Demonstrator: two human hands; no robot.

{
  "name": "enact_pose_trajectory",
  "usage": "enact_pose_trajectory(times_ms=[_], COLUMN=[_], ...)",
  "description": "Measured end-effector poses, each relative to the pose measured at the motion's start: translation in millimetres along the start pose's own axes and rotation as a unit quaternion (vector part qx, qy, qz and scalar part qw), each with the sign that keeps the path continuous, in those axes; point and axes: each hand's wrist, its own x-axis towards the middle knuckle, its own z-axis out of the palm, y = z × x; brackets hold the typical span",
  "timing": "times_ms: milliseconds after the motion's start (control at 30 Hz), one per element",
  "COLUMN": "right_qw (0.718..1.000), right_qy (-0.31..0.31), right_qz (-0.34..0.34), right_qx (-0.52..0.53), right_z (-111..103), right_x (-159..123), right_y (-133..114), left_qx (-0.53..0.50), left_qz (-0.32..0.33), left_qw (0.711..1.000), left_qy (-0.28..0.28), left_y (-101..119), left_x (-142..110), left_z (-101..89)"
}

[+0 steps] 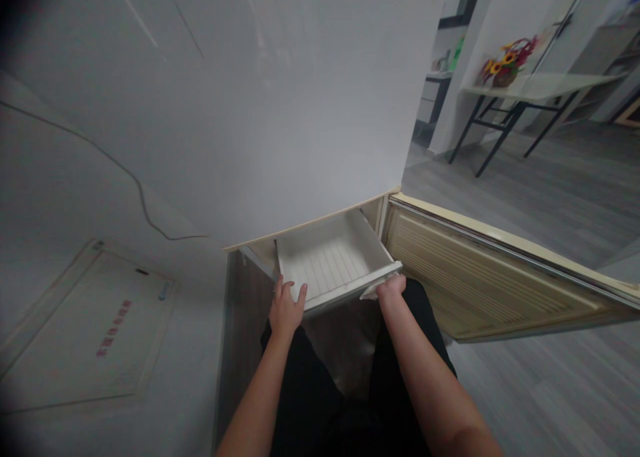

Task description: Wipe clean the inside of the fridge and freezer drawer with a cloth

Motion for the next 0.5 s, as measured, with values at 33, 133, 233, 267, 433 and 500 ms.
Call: enact_pose_trajectory(times_ms=[33,133,233,267,433,500], right_qw=[0.999,0.997,0.997,0.997,0.991,0.981], right_qy=[0.018,0.018,-0.044,-0.065,-0.073,-0.103], right_qz=[-0.013,-0.051,-0.043,-0.027,0.079,0.149], right_qx=[0.023,0.058,0.042,0.018,-0.073,-0.077], right_z=[-1,-9,-24,-29,-38,-34], right_x=[0,-6,-27,-37,-101,-127], right_y=[0,10,40,53,127,154], left_qx=[-0.001,-0.004,-0.001,0.002,0.013,0.015], left_qz=[-0.001,0.005,0.008,0.008,0.010,0.014], left_qw=[1.000,1.000,1.000,1.000,1.000,1.000], left_qy=[0.000,0.003,0.009,0.011,0.012,0.015], left_y=[0,0,0,0,0,0], left_x=[0,0,1,1,0,-1], left_z=[-0.1,0.4,1.7,2.1,2.1,1.0])
